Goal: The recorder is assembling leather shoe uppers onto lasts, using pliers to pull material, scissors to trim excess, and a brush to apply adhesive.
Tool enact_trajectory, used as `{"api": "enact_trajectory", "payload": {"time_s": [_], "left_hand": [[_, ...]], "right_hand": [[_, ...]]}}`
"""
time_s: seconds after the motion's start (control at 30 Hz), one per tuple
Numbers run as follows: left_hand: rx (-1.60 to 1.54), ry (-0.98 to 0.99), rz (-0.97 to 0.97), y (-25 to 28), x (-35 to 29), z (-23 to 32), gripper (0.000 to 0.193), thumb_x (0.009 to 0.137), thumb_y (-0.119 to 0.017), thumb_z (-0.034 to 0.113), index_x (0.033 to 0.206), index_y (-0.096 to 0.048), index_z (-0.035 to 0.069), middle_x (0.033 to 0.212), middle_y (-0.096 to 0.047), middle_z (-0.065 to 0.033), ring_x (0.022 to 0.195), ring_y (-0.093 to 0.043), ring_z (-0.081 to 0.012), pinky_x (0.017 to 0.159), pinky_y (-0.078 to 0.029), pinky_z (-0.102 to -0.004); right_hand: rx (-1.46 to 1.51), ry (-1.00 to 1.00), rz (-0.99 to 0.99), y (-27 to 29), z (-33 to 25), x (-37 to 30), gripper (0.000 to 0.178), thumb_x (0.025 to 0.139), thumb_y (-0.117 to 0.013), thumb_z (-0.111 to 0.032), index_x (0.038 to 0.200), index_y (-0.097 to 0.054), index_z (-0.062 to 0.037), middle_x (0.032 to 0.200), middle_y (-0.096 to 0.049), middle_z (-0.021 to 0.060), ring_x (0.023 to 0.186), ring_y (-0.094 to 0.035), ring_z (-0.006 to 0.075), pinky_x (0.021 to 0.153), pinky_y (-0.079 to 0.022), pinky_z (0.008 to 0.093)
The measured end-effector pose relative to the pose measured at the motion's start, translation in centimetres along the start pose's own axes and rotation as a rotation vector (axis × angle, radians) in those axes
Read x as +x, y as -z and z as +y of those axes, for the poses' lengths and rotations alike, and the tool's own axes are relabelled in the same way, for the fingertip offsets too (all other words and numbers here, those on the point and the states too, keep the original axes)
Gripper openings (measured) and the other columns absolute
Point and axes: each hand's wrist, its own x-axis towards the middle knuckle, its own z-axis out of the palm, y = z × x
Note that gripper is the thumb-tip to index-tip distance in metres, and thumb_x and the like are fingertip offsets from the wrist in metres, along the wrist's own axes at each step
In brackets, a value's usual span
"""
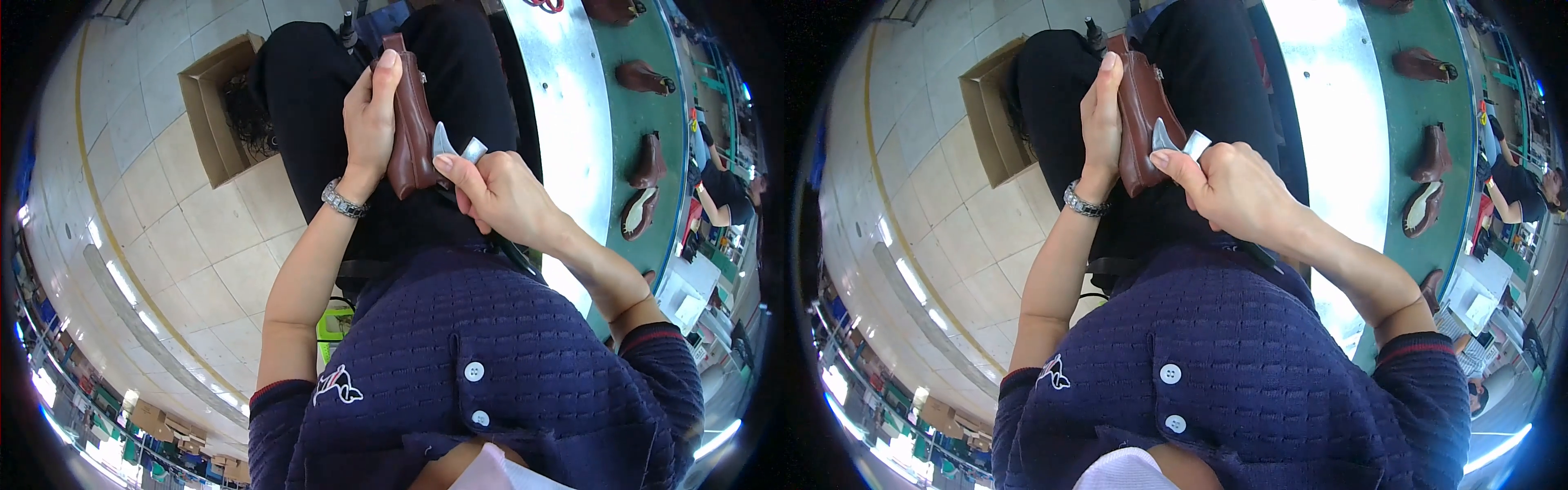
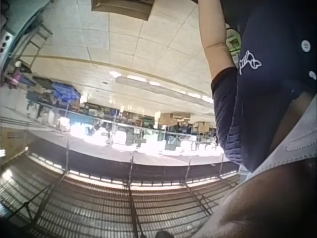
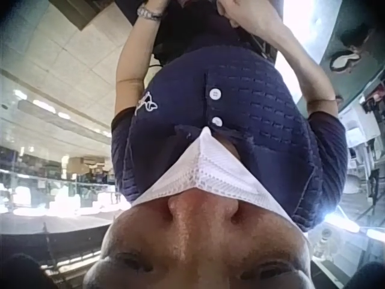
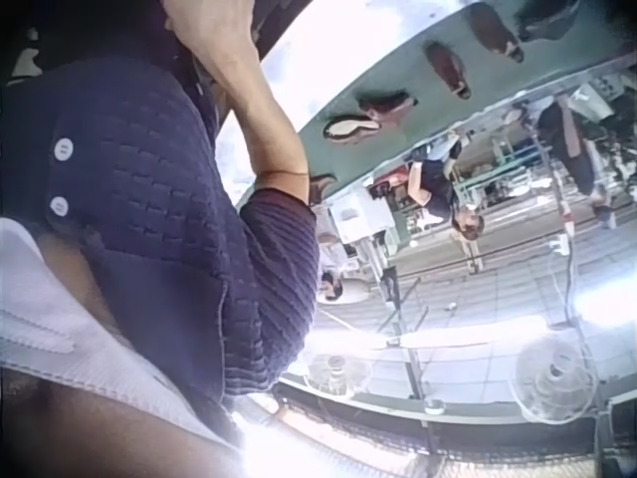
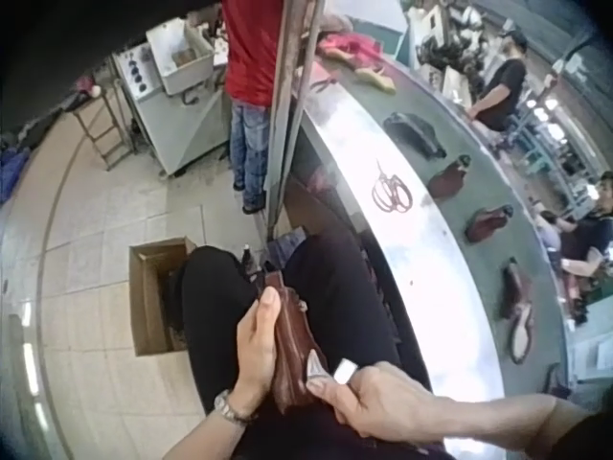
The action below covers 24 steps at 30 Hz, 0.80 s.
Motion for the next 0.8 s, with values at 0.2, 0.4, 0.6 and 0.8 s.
{"api": "enact_trajectory", "payload": {"time_s": [0.2,0.4,0.6,0.8], "left_hand": [[0.101,0.049,-0.024,-0.8,0.9,-1.0,0.049,0.094,-0.054,0.049,0.097,-0.066,0.002,0.082,-0.065,-0.0030,0.071,-0.055,-0.0071,0.066,-0.044,-0.0228],[0.160,0.135,-0.143,-1.7,0.0,0.3,0.049,0.094,-0.054,0.050,0.101,-0.064,0.003,0.084,-0.063,-0.0017,0.074,-0.054,-0.0064,0.069,-0.045,-0.0228],[0.107,0.235,-0.242,-1.0,-1.4,0.5,0.051,0.096,-0.052,0.051,0.115,-0.055,0.003,0.098,-0.061,-0.0035,0.083,-0.055,-0.0074,0.076,-0.046,-0.0226],[0.087,0.217,-0.291,-1.1,-2.8,0.6,0.058,0.092,-0.056,0.053,0.126,-0.043,0.007,0.114,-0.054,-0.0062,0.096,-0.052,-0.0110,0.086,-0.045,-0.0267]], "right_hand": [[-0.284,0.221,0.184,2.3,2.3,0.6,0.068,0.092,-0.054,-0.053,0.054,-0.061,0.0025,0.044,-0.053,0.0119,0.039,-0.055,0.0227,0.042,-0.044,0.0346],[-0.424,-0.083,0.541,7.1,11.2,1.4,0.037,0.098,-0.050,-0.031,0.095,-0.070,0.0004,0.068,-0.064,0.0203,0.069,-0.067,0.0329,0.066,-0.050,0.0422],[-0.575,-0.151,0.620,7.8,18.3,2.9,0.035,0.095,-0.053,-0.016,0.127,-0.055,-0.0034,0.114,-0.060,0.0216,0.096,-0.064,0.0340,0.079,-0.053,0.0444],[-0.081,0.488,0.281,6.9,9.3,2.5,0.073,0.080,-0.076,-0.028,0.143,-0.042,-0.0122,0.142,-0.046,0.0124,0.129,-0.046,0.0307,0.104,-0.041,0.0420]]}}
